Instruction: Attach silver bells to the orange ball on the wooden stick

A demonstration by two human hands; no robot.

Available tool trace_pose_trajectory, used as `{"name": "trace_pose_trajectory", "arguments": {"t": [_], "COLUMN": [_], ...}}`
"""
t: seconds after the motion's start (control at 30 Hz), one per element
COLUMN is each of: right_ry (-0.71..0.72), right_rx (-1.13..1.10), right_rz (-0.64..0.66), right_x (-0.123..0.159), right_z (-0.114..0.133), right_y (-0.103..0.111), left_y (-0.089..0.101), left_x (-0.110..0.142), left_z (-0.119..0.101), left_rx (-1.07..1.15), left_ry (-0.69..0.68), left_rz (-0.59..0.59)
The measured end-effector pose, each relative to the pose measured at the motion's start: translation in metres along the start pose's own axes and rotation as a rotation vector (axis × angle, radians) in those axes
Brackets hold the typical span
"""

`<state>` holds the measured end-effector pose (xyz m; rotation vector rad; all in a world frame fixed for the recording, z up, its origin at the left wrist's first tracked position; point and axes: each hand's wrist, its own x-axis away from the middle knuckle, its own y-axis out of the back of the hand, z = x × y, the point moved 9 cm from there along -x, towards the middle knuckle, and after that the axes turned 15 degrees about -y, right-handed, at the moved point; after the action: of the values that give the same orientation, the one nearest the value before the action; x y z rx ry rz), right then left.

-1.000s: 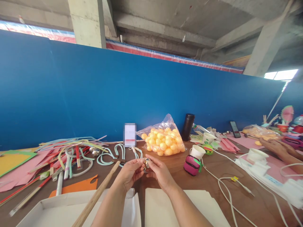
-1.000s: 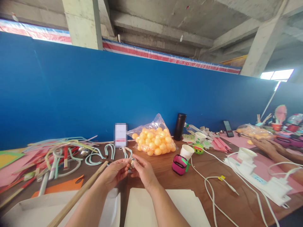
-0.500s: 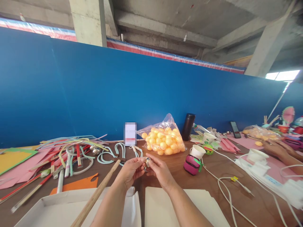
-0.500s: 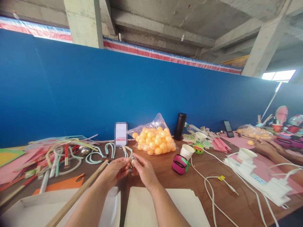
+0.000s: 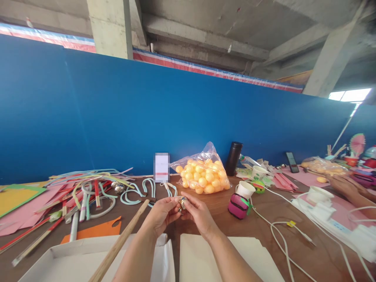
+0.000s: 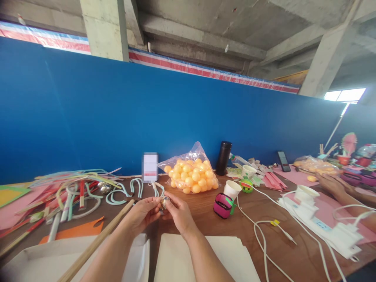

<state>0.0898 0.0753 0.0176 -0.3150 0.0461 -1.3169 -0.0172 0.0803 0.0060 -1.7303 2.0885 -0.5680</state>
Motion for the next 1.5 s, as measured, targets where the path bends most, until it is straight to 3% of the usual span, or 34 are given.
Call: {"name": "trace_pose_trajectory", "arguments": {"t": [1.0, 1.5], "right_ry": [0.061, 0.006], "right_rx": [0.109, 0.022], "right_rz": [-0.004, 0.044], "right_x": [0.003, 0.0004], "right_z": [0.0068, -0.0002], "right_y": [-0.0015, -0.0009], "left_y": [-0.0012, -0.0029], "left_x": [-0.0004, 0.0016], "left_z": [-0.0021, -0.0048], "left_rx": [-0.05, -0.091], "left_ry": [0.013, 0.019], "left_rz": [0.024, 0.033]}}
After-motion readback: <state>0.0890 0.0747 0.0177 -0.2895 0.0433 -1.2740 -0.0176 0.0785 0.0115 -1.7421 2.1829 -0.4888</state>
